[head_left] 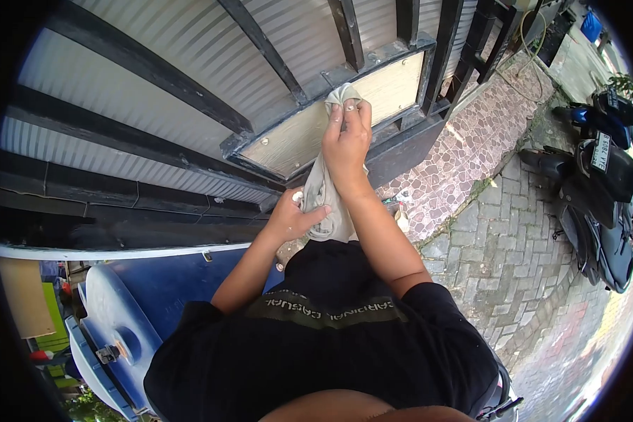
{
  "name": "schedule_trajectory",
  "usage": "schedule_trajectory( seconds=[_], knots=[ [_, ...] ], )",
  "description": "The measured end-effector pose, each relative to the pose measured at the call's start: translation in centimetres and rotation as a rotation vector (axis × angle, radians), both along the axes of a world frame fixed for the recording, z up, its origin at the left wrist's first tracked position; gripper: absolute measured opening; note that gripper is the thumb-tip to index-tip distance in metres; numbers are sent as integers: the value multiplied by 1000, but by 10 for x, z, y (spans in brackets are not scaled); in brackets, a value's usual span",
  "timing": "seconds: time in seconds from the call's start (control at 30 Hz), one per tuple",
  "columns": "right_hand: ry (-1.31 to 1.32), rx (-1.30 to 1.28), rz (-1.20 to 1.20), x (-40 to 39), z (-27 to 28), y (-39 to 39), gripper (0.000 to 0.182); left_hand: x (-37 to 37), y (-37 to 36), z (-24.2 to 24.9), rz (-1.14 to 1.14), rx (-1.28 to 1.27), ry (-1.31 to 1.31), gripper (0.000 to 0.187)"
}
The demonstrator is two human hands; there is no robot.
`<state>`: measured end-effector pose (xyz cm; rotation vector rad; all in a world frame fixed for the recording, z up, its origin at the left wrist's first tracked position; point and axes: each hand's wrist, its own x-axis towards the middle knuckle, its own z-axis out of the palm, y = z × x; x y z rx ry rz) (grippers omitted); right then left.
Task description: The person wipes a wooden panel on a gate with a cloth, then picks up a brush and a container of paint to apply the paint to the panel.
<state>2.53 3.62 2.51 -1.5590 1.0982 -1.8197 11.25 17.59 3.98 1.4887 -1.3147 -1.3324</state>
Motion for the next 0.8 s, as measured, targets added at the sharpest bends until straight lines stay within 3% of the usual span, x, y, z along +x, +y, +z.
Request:
schedule_trajectory(
  seconds=[0.13, 0.23, 0.33, 0.53, 0.7, 0.8],
  knots=[
    [-6, 99, -138, -11, 11, -19, 15, 10, -8, 15, 191, -216, -160, 31],
    [51, 47, -113, 5, 7, -2, 15, 22, -10, 23, 77, -158, -385, 27],
    [47, -6, -70, 13, -1, 10, 15, 24, -7, 26, -42, -214, -408, 27],
    [-18, -45, -180, 3, 10, -11, 15, 27, -11, 21, -2, -158, -290, 27],
    [-95, -3, 35, 11, 2, 18, 15, 29, -8, 28, -154, -243, -304, 27],
    [-81, 35, -43, 13, -1, 20, 15, 30, -3, 26, -219, -234, -333, 29]
  ],
)
